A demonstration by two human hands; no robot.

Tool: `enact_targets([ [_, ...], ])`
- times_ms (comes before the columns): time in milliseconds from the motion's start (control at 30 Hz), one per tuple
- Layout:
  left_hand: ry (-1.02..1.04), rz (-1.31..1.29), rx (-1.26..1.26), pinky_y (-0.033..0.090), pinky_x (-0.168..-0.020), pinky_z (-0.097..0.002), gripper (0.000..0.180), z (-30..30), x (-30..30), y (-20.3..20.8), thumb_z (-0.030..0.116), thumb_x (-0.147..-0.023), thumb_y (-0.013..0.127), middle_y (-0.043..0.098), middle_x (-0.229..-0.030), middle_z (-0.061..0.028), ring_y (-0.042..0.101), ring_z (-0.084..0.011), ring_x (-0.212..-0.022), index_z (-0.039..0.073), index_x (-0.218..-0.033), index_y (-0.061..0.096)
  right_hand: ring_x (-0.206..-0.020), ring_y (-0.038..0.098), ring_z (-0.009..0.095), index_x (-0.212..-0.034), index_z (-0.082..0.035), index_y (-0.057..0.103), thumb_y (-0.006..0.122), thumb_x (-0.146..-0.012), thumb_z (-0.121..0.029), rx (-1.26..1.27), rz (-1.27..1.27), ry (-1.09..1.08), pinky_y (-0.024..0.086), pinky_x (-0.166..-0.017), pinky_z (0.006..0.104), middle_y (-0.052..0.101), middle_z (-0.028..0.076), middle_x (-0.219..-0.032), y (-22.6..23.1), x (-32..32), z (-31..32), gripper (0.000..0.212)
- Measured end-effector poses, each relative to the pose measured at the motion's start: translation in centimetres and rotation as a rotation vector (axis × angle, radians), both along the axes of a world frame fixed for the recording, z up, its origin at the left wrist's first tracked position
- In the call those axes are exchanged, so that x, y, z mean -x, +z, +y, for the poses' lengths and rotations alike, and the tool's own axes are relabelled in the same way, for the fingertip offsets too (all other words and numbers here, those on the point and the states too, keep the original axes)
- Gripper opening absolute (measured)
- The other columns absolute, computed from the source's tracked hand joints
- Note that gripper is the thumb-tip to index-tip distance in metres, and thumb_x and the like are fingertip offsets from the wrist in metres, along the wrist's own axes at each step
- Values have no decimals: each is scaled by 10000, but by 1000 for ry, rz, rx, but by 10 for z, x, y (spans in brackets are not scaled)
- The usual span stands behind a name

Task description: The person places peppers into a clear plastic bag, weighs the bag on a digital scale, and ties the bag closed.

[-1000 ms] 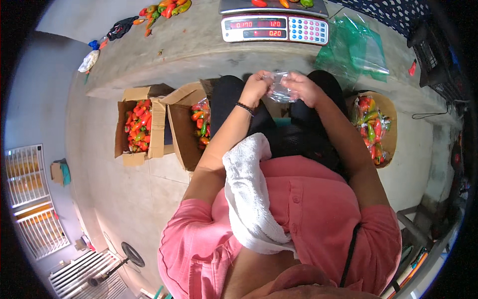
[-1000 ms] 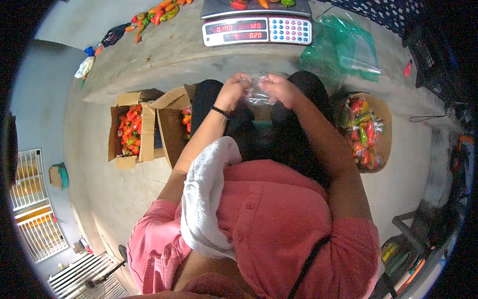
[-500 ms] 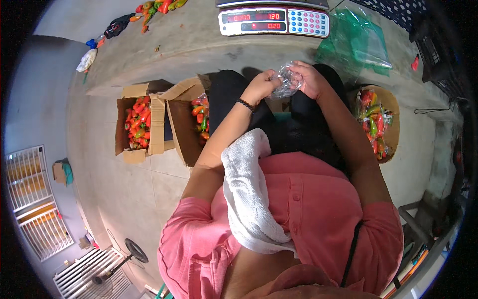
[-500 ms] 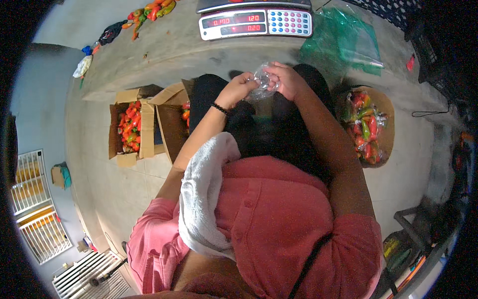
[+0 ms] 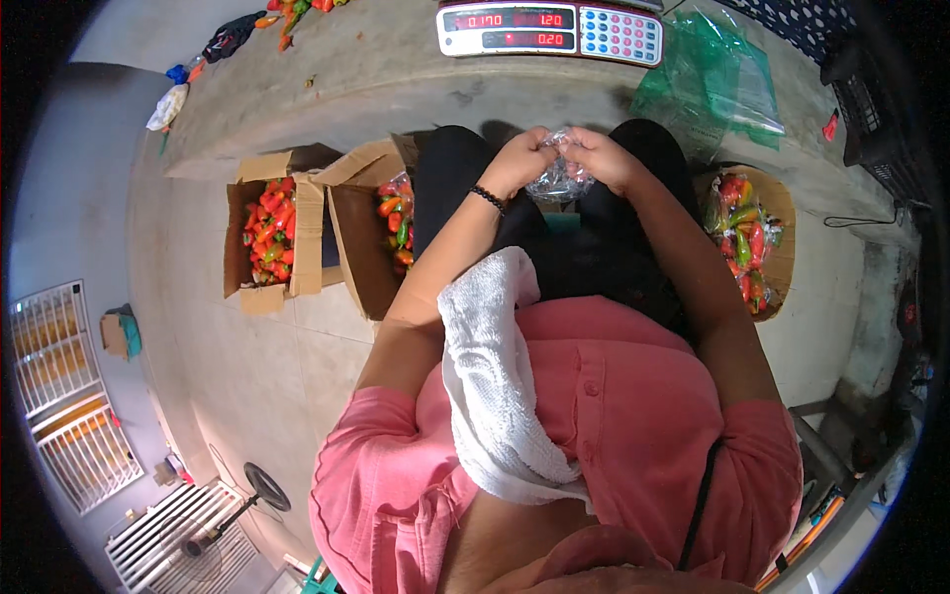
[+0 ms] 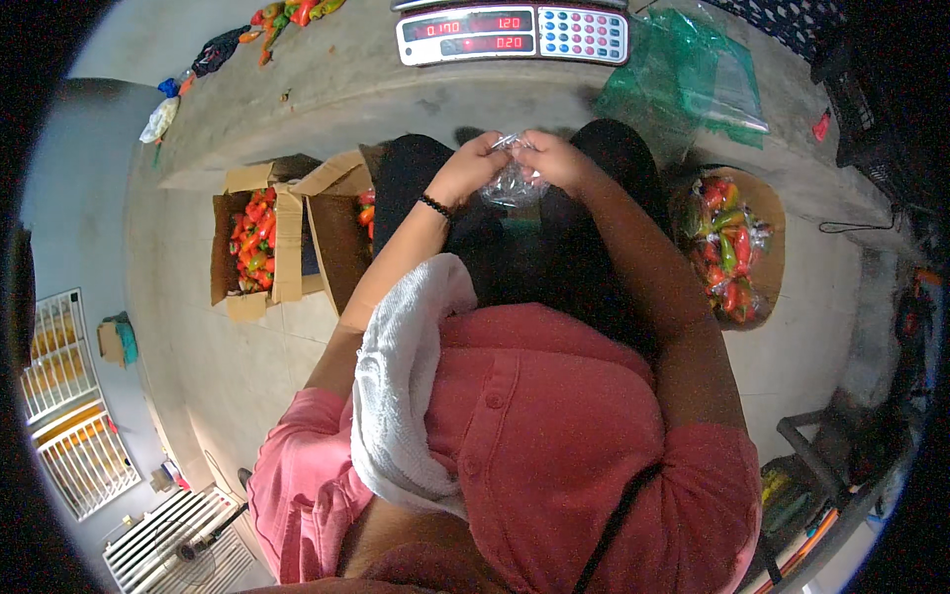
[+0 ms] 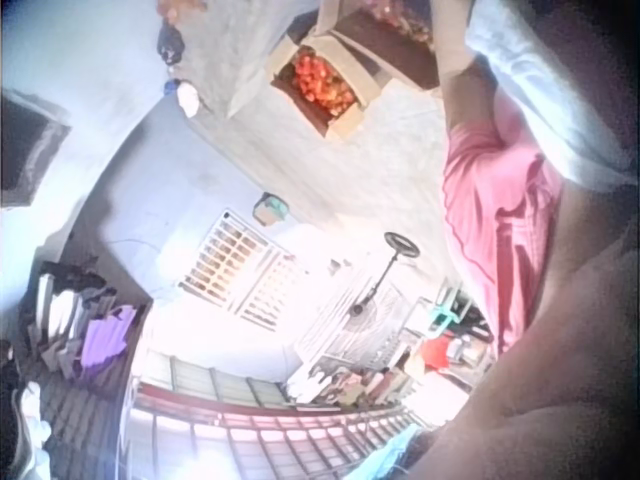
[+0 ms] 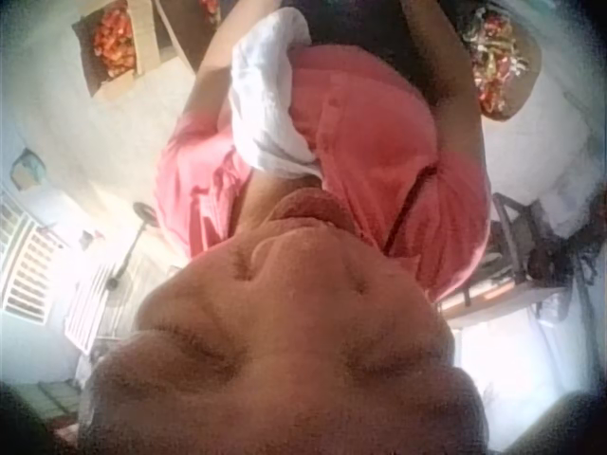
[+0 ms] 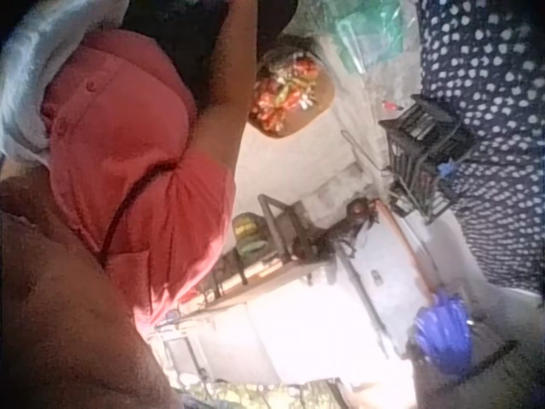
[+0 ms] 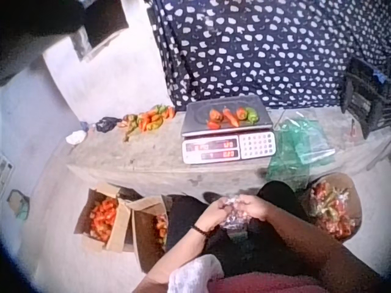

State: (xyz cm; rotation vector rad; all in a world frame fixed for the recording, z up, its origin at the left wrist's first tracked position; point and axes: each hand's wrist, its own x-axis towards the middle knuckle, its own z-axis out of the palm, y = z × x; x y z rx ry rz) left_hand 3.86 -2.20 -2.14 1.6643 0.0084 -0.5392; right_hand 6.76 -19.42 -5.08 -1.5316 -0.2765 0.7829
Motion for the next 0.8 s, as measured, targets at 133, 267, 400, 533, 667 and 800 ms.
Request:
enact_targets([
  [133, -20, -23, -43, 400, -596, -235, 160, 1, 0, -2, 97, -821, 491, 548, -756, -12, 495, -95, -672, 17, -952, 535, -631, 470, 85, -933, -52, 522, 487, -884, -211, 37, 6, -2, 404, -570, 233, 503, -7, -712, 4, 2, 1, 169],
  [267, -26, -60, -116, 421, -650, -254, 196, 1, 0, -7, 109, -821, 492, 572, -791, -36, 518, -120, -718, 7, -982, 538, -619, 469, 84, -915, -47, 521, 479, -886, -218, 20, -31, 44, 404, -558, 235, 501, -9, -704, -1, 0, 1, 179],
  [400, -55, -185, -240, 434, -716, -282, 225, 3, -3, -22, 128, -819, 485, 609, -857, -93, 554, -161, -790, 1, -996, 543, -606, 476, 86, -895, -42, 519, 463, -889, -224, 60, -39, 42, 410, -547, 238, 504, -1, -690, -3, 2, 3, 190],
  [533, -106, -275, -323, 443, -734, -316, 229, 2, 0, -15, 131, -800, 484, 617, -865, -165, 590, -234, -817, 11, -986, 545, -599, 482, 92, -893, -44, 519, 467, -879, -217, 130, -101, 84, 416, -545, 241, 507, 5, -686, 2, 4, 3, 182],
  [667, -100, -317, -398, 446, -746, -349, 222, 3, 3, -11, 120, -784, 484, 605, -872, -207, 592, -311, -841, 12, -968, 547, -588, 485, 102, -881, -43, 513, 473, -859, -232, 150, -114, 67, 410, -532, 249, 507, 12, -681, 6, 6, 5, 194],
  [800, -157, -353, -437, 443, -762, -388, 258, 4, 3, -11, 143, -768, 498, 591, -904, -238, 568, -374, -887, 11, -987, 532, -587, 485, 105, -881, -38, 514, 473, -850, -248, 209, -150, 97, 407, -534, 256, 509, 17, -682, 10, 5, 7, 216],
])
